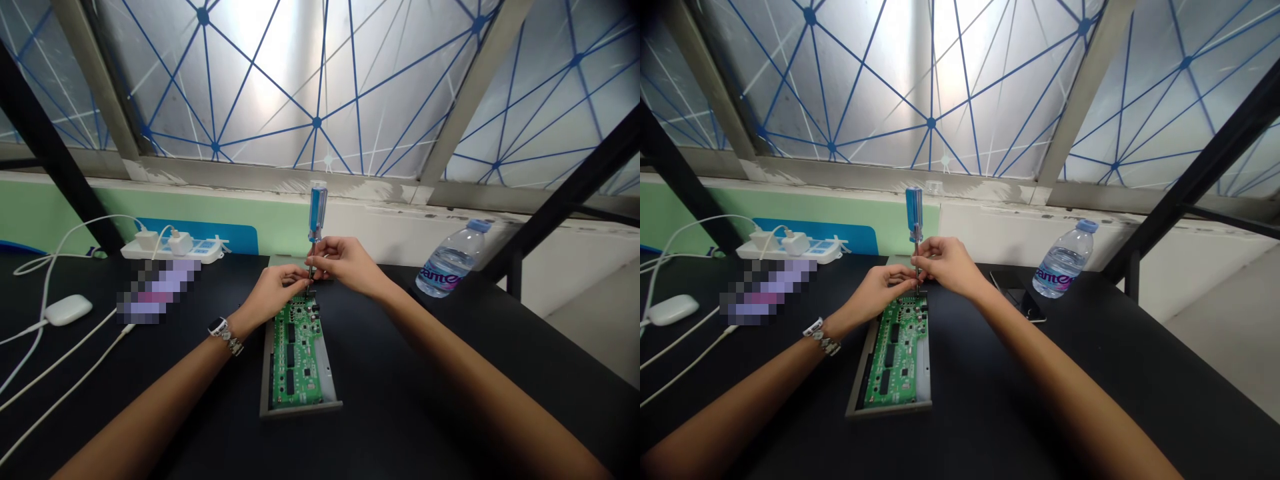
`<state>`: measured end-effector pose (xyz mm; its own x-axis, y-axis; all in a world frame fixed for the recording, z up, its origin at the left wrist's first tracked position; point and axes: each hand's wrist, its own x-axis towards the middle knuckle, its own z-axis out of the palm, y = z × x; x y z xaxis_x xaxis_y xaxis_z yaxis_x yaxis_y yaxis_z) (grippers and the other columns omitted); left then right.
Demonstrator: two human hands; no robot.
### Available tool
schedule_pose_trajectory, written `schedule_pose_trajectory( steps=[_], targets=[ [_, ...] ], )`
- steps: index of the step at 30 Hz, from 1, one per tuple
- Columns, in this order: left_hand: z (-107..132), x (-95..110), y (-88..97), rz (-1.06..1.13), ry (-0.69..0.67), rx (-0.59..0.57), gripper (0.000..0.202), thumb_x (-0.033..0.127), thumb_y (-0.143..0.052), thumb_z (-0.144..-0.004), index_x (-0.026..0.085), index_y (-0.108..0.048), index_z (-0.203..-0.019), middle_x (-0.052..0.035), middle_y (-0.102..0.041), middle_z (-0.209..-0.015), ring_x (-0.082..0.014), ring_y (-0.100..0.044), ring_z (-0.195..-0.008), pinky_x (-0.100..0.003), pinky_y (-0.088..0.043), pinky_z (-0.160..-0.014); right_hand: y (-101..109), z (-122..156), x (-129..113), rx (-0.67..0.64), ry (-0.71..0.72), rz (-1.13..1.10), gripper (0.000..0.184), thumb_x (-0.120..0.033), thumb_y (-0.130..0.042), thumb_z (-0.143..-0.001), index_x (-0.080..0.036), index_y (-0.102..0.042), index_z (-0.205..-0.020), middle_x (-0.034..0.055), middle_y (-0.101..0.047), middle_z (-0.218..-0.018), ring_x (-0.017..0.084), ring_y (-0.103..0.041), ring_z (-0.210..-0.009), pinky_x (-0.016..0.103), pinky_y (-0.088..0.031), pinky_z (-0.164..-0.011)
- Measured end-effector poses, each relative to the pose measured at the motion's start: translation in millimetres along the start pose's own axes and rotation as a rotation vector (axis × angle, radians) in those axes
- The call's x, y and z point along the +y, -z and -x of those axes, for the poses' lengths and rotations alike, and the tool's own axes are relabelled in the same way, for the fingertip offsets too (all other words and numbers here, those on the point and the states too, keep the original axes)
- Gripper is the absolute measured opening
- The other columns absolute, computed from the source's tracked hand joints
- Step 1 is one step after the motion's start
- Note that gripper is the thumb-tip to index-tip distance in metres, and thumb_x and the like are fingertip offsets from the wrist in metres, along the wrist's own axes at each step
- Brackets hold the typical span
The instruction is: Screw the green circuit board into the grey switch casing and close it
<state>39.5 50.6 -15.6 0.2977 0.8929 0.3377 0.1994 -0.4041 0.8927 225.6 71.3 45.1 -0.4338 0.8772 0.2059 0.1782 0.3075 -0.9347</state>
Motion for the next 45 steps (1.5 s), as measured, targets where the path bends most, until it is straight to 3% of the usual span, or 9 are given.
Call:
schedule_pose_trajectory(
  steps=[3,8,12,20,30,35,39,42,45],
  targets=[
    [-0.7,-1.2,-1.1,-0.013,-0.022,0.000,0.016,0.028,-0.067,-0.090,0.015,-0.075,-0.094,-0.0086,-0.077,-0.098,-0.0231,-0.072,-0.094,-0.035,-0.056,-0.089,-2.4,1.1,-3.7,-0.011,-0.004,0.004,0.011,-0.021,-0.073,-0.080,-0.015,-0.064,-0.083,0.0005,-0.068,-0.067,0.012,-0.066,-0.057,0.023,-0.052,-0.055],
    [-3.2,-4.3,-4.4,0.011,-0.045,-0.010,0.018,0.031,-0.068,-0.090,0.014,-0.072,-0.088,-0.0087,-0.076,-0.094,-0.0245,-0.072,-0.095,-0.035,-0.055,-0.088,-7.5,3.0,-8.8,-0.041,-0.030,-0.014,0.009,-0.015,-0.063,-0.085,-0.014,-0.066,-0.093,0.0062,-0.075,-0.088,0.009,-0.067,-0.056,0.022,-0.053,-0.056],
    [-4.9,-7.8,-7.5,-0.008,-0.049,-0.004,0.023,0.036,-0.067,-0.091,0.013,-0.071,-0.086,-0.0089,-0.076,-0.091,-0.0245,-0.072,-0.091,-0.034,-0.056,-0.084,-11.3,4.8,-7.3,-0.062,-0.023,0.002,0.011,-0.017,-0.064,-0.085,-0.014,-0.065,-0.096,0.0045,-0.073,-0.078,0.012,-0.068,-0.058,0.025,-0.055,-0.057],
    [-3.9,-8.2,-9.8,0.013,-0.020,0.008,0.030,0.041,-0.070,-0.088,0.012,-0.073,-0.092,-0.0098,-0.078,-0.093,-0.0278,-0.073,-0.096,-0.038,-0.058,-0.088,-10.3,6.5,-4.4,0.081,0.075,0.320,0.012,-0.024,-0.070,-0.083,-0.017,-0.061,-0.078,0.0040,-0.071,-0.072,0.019,-0.071,-0.062,0.028,-0.054,-0.059],
    [3.7,1.0,11.9,-0.128,-0.049,0.023,0.022,0.033,-0.067,-0.091,0.016,-0.076,-0.104,-0.0066,-0.079,-0.101,-0.0227,-0.075,-0.095,-0.034,-0.059,-0.089,-9.9,6.3,-4.0,0.040,0.167,0.327,0.006,-0.022,-0.062,-0.088,-0.017,-0.062,-0.086,0.0042,-0.070,-0.078,0.018,-0.071,-0.064,0.030,-0.056,-0.062],
    [10.3,6.4,18.9,-0.251,-0.054,0.062,0.023,0.034,-0.064,-0.092,0.018,-0.075,-0.104,-0.0060,-0.079,-0.101,-0.0217,-0.074,-0.094,-0.034,-0.059,-0.087,-9.0,10.1,-8.2,0.096,0.165,0.237,0.006,-0.023,-0.056,-0.092,-0.017,-0.058,-0.095,0.0054,-0.069,-0.086,0.016,-0.070,-0.063,0.031,-0.058,-0.062],
    [22.4,8.1,25.2,-0.341,-0.069,0.040,0.022,0.034,-0.063,-0.093,0.019,-0.075,-0.104,-0.0057,-0.078,-0.101,-0.0203,-0.072,-0.091,-0.034,-0.058,-0.084,-13.4,30.0,5.3,0.177,0.134,-0.046,0.015,-0.036,-0.051,-0.098,-0.024,-0.043,-0.104,0.0003,-0.069,-0.085,0.016,-0.070,-0.061,0.034,-0.060,-0.059],
    [32.9,5.1,30.4,-0.385,-0.105,-0.014,0.021,0.032,-0.063,-0.092,0.019,-0.074,-0.104,-0.0056,-0.077,-0.102,-0.0201,-0.071,-0.092,-0.035,-0.056,-0.085,-20.0,55.3,25.3,0.258,0.076,-0.323,0.035,-0.043,-0.064,-0.092,-0.027,-0.034,-0.099,0.0002,-0.072,-0.088,0.019,-0.072,-0.069,0.035,-0.061,-0.059],
    [40.6,3.3,32.2,-0.411,-0.118,-0.060,0.021,0.031,-0.065,-0.090,0.022,-0.072,-0.108,-0.0044,-0.075,-0.104,-0.0197,-0.069,-0.093,-0.036,-0.055,-0.086,-24.8,77.4,43.3,0.399,0.026,-0.500,0.047,-0.036,-0.077,-0.083,-0.027,-0.034,-0.098,0.0010,-0.075,-0.086,0.019,-0.072,-0.069,0.035,-0.060,-0.064]
  ],
)
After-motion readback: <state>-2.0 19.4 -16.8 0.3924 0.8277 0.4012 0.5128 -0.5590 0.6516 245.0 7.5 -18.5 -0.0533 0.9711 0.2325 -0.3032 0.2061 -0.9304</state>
